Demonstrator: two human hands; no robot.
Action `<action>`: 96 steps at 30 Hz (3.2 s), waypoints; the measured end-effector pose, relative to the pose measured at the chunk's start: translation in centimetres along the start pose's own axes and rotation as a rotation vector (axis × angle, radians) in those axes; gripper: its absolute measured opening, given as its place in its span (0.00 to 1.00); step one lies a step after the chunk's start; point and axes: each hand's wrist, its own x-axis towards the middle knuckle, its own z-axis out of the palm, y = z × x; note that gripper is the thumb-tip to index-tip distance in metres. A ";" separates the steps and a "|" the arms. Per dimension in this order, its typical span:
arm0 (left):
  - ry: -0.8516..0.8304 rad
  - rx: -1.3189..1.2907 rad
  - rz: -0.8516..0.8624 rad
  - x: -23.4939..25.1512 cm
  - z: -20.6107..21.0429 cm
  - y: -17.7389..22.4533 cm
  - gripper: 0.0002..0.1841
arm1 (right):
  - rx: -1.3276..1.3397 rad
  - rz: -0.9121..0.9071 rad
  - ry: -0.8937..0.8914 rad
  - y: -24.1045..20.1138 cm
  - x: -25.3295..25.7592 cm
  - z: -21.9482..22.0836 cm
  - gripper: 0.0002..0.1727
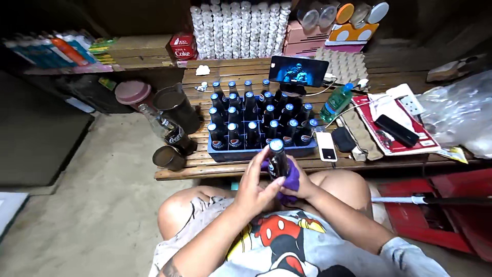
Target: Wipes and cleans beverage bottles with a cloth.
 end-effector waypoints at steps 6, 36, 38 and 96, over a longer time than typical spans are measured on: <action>-0.123 0.000 -0.090 1.2 -0.9 1.5 0.22 | -0.058 -0.017 -0.065 2.0 -1.2 0.0 0.48; 0.238 0.172 0.078 15.9 -6.2 -2.1 0.22 | -0.135 0.370 -0.155 5.3 -0.5 -0.9 0.33; 0.255 0.162 -0.009 16.1 -5.9 -3.9 0.21 | -0.141 0.382 -0.152 5.3 -0.5 -0.9 0.34; -0.106 0.848 -0.493 22.6 -6.2 -8.4 0.26 | -0.105 0.695 -0.615 5.5 0.5 -1.4 0.42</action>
